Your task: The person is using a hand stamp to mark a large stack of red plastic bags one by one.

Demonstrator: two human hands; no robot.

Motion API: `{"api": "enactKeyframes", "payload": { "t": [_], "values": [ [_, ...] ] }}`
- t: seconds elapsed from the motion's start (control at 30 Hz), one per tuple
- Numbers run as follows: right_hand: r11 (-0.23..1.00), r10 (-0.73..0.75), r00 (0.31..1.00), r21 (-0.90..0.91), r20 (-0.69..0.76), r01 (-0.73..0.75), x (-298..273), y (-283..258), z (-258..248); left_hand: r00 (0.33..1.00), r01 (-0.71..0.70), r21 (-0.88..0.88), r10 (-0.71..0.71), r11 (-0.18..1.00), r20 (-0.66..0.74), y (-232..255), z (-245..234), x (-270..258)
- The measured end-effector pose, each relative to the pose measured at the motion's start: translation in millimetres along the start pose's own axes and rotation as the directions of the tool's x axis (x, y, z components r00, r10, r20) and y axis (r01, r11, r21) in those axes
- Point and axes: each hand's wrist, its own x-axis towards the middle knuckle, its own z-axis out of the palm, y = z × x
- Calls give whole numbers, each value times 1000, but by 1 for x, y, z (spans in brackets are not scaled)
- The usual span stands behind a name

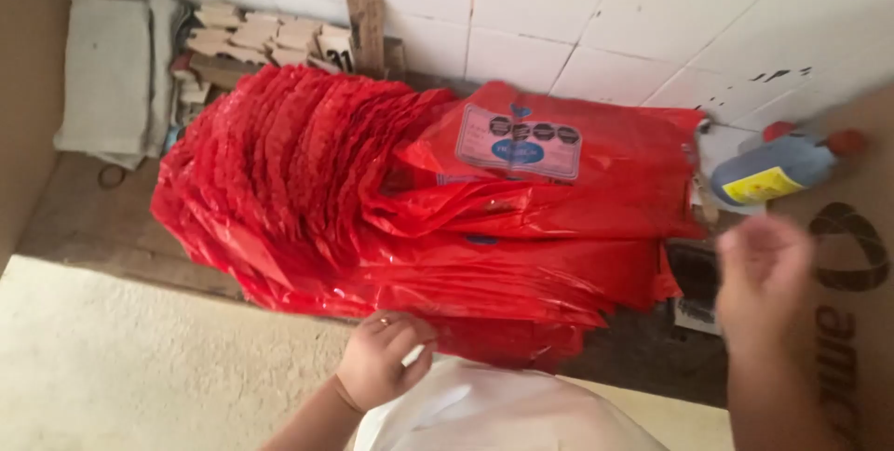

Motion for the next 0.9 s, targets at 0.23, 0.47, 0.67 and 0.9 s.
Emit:
{"api": "enactKeyframes", "payload": {
  "t": [0.23, 0.47, 0.67, 0.9],
  "values": [
    [995, -95, 843, 56, 529, 77, -70, -46, 13, 992, 78, 152, -91, 985, 83, -2, 19, -9],
    [963, -219, 682, 43, 698, 265, -103, -38, 36, 966, 214, 339, -250, 916, 67, -17, 30, 7],
    [720, -589, 577, 43, 566, 692, -96, -60, 54, 857, 448, 317, -503, 836, 115, -30, 31, 43],
    [561, -642, 357, 98, 679, 822, -98, -69, 85, 912, 314, 249, -364, 916, 190, -62, 25, 59]
  ]
}}
